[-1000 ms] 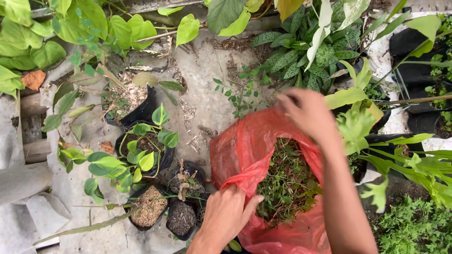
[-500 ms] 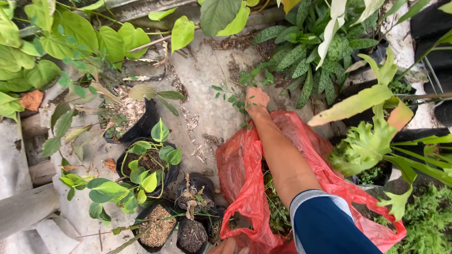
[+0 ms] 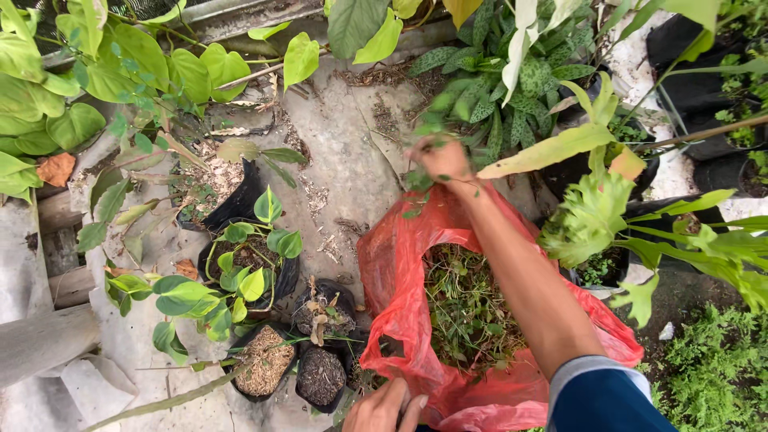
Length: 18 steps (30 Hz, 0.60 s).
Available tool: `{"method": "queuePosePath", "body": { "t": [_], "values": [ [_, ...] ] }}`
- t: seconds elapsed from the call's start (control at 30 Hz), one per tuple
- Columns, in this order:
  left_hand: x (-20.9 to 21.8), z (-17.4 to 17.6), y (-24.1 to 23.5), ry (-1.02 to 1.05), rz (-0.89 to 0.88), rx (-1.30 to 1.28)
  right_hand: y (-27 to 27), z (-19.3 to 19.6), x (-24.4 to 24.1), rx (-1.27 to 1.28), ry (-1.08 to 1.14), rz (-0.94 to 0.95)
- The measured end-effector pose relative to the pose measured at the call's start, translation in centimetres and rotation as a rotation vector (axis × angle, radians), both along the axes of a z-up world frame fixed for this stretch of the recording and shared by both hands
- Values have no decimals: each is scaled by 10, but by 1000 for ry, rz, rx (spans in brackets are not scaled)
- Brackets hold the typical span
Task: The person removes weeds from several potted plants on a concrete ledge, placing the pulled weeds into a red plastic bag. The person handles multiple pots, including a staghorn fern, and continues weeding by hand throughout the clip.
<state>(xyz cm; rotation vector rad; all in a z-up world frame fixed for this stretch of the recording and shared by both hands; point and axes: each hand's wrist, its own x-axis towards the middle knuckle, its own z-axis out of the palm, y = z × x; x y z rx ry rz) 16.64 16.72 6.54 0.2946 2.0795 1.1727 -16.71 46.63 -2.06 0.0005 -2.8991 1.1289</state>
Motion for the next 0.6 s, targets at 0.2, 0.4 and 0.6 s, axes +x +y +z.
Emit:
{"method": "queuePosePath", "body": {
  "t": [0.2,0.4,0.6],
  "values": [
    [-27,57,12,608,325,83,-10,162,1,-351,38,-168],
    [-36,85,13,410,252,176,-28,284,81,-179,26,-1],
    [-23,51,34,653,-43,292,1,325,224,-150,-223,117]
  ]
}}
